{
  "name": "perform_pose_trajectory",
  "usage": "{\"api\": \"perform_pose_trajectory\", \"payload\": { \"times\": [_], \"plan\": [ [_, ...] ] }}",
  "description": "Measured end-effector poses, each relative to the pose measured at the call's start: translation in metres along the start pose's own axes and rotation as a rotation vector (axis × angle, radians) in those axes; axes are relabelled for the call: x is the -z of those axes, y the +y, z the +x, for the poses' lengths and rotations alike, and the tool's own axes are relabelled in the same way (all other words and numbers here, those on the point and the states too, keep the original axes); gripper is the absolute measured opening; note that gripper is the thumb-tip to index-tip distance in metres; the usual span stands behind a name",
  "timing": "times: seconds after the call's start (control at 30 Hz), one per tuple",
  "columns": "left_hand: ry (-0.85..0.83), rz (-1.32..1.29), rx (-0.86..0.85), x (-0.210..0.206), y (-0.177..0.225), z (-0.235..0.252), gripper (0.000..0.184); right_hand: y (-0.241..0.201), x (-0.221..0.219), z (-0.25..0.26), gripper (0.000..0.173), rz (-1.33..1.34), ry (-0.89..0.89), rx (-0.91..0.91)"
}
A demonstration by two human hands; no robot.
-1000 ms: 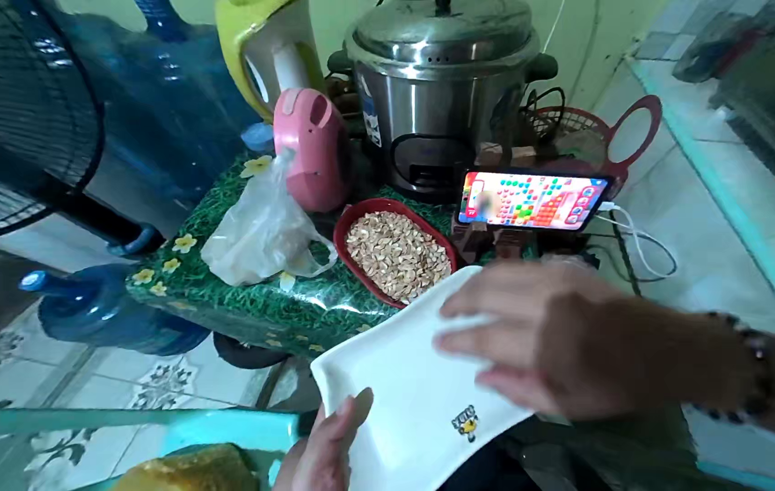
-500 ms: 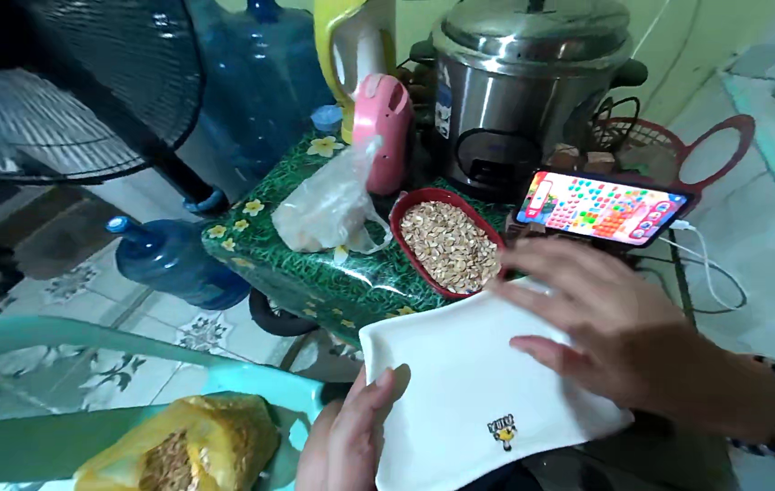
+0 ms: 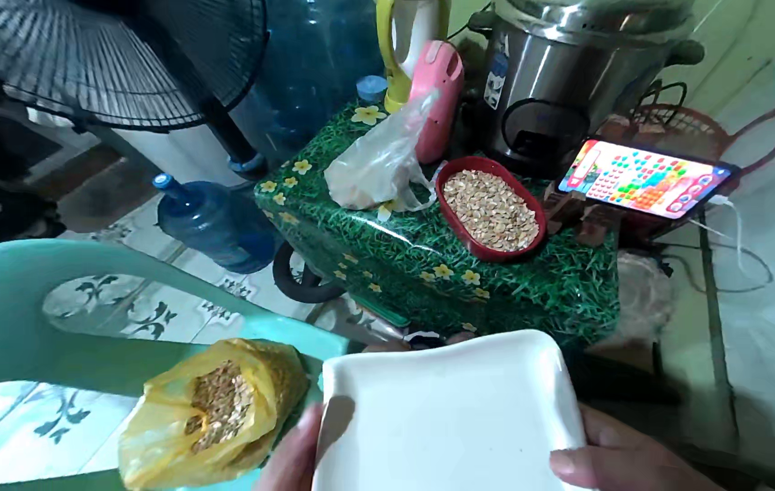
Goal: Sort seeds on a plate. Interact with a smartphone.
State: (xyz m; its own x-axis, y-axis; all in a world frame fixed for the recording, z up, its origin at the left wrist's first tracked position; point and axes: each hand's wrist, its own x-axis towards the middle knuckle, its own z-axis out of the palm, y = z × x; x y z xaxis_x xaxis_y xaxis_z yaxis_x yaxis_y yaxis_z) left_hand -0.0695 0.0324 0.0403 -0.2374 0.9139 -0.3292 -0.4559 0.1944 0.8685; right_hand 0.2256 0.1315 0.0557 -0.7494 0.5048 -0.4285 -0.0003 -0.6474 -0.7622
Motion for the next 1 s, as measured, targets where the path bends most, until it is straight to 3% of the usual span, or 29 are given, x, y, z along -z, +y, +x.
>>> {"api": "perform_pose_trajectory", "payload": {
  "times": [0.1,0.23,0.33,0.43,0.53,0.7,0.77,0.9,1.0],
  "plan": [
    [-0.078,0.313,-0.228,0.048,-0.004,0.013,0.068,0.031,-0.012,0.002,0.031,0.048,0.043,-0.002],
    [0.288,0.600,-0.348,0.134,-0.014,0.037,0.038,0.054,-0.032,0.003,0.030,0.085,0.131,-0.028],
    [0.445,1.213,-0.227,0.195,-0.025,0.041,0.034,0.066,-0.040,0.004,0.030,0.089,0.149,0.009],
    [0.379,1.529,0.147,0.233,-0.040,0.049,0.033,0.075,-0.044,0.001,0.030,0.072,0.155,0.033],
    [0.279,1.642,0.374,0.254,-0.056,0.059,0.038,0.083,-0.045,0.000,0.031,0.046,0.121,0.071],
    [0.141,1.609,0.155,0.273,-0.078,0.080,0.046,0.088,-0.049,0.000,0.032,0.050,0.116,0.104],
    [0.229,1.561,0.172,0.287,-0.084,0.088,0.056,0.088,-0.051,0.000,0.032,0.054,0.119,0.118],
    [0.484,1.507,0.372,0.293,-0.085,0.092,0.071,0.081,-0.056,0.000,0.033,0.034,0.171,0.146],
    [0.560,1.518,0.345,0.284,-0.088,0.098,0.073,0.077,-0.059,0.001,0.035,0.010,0.228,0.160]
  ]
}}
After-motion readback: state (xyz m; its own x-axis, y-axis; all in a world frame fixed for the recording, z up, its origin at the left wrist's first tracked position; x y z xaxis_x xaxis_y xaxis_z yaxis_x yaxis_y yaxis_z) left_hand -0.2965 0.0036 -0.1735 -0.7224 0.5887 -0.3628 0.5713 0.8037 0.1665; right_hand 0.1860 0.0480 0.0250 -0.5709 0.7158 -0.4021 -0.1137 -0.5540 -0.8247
